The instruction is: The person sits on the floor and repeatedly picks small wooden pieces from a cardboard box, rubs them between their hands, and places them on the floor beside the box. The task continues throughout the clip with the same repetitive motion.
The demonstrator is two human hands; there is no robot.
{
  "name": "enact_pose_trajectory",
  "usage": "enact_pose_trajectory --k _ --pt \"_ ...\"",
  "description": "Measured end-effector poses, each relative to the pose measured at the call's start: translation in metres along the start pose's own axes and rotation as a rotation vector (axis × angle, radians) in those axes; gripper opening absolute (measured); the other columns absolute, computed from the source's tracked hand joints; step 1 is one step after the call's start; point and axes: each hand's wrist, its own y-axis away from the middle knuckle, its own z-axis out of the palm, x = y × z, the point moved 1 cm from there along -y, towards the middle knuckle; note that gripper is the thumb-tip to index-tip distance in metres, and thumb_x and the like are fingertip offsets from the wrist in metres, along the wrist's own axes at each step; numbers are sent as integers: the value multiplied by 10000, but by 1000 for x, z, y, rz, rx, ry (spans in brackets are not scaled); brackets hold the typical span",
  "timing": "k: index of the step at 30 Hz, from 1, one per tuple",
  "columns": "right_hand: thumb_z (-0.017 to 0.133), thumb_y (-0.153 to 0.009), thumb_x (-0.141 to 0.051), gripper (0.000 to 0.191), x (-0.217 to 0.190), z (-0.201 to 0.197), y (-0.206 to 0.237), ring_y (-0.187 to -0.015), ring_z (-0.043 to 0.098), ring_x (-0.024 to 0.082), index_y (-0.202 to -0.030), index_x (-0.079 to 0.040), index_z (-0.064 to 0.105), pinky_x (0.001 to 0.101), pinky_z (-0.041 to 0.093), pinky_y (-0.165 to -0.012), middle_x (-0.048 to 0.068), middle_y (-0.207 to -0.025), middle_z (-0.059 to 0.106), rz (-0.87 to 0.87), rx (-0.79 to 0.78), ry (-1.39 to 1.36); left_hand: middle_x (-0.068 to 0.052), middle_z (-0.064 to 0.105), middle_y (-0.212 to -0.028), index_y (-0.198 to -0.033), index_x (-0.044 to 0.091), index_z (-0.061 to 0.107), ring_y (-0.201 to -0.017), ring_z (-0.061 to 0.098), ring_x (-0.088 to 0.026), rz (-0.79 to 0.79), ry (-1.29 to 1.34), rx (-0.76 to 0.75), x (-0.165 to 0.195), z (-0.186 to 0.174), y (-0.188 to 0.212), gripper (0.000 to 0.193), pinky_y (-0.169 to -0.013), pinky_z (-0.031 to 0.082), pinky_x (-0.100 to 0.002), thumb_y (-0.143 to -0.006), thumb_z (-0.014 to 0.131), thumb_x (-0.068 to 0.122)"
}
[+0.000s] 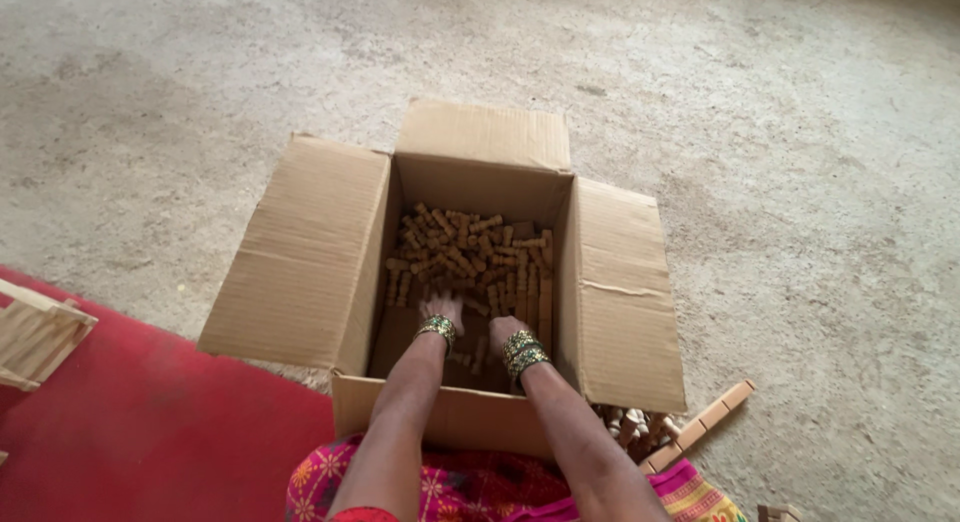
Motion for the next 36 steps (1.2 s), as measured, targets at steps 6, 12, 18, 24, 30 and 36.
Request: enact_pose_trajectory --k 6,12,18,24,30,36 --pt "598 -899 -100 231 4 1 -11 -1079 709 386 -1038 -42 773 473 585 -932 222 -1140 730 42 129 -83 -100 721 -1366 -1254 170 749 -1252 702 -293 20 -30 -303 12 5 -2 522 -1016 593 -471 -792 734 412" --pt "769 -820 -222 290 3 7 -8 -1117 691 345 -1064 -65 750 441 566 -966 191 -1165 709 -33 -118 -25 -77 689 -1334 -1226 196 739 -1242 642 -289 4 35 -305 8 9 -3 453 -1042 514 -472 -814 751 385" --pt "749 -845 -284 322 21 -20 -20 -1107 688 344 -1083 -66 736 443 554 -971 192 -1178 710 -31 11 -91 -128 456 -1535 -1333 194 584 -1394 402 -403 -281 126 104 -7 2 -4 636 -1093 385 -544 -748 832 220" --pt "627 -920 -288 339 49 -21 -30 -1089 737 361 -1100 -49 785 444 600 -941 211 -1183 762 178 54 -142 -247 558 -1477 -1442 55 575 -1346 569 -376 -432 588 -130 -31 9 -9 650 -1117 485 -444 -845 749 243" --pt "748 -826 -326 455 47 -18 -31 -1120 718 373 -1159 -16 757 440 588 -960 238 -1224 732 240 91 -349 -154 594 -1473 -1384 94 640 -1338 592 -318 -315 561 -345 -38 6 -13 666 -1113 488 -425 -806 798 384" --pt "800 -802 -438 545 47 -15 -29 -1159 678 347 -1197 -68 732 430 553 -991 200 -1253 701 137 -6 -214 -112 709 -1271 -1227 96 716 -1149 672 -309 84 502 -507 6 17 -10 569 -965 554 -449 -775 832 422"
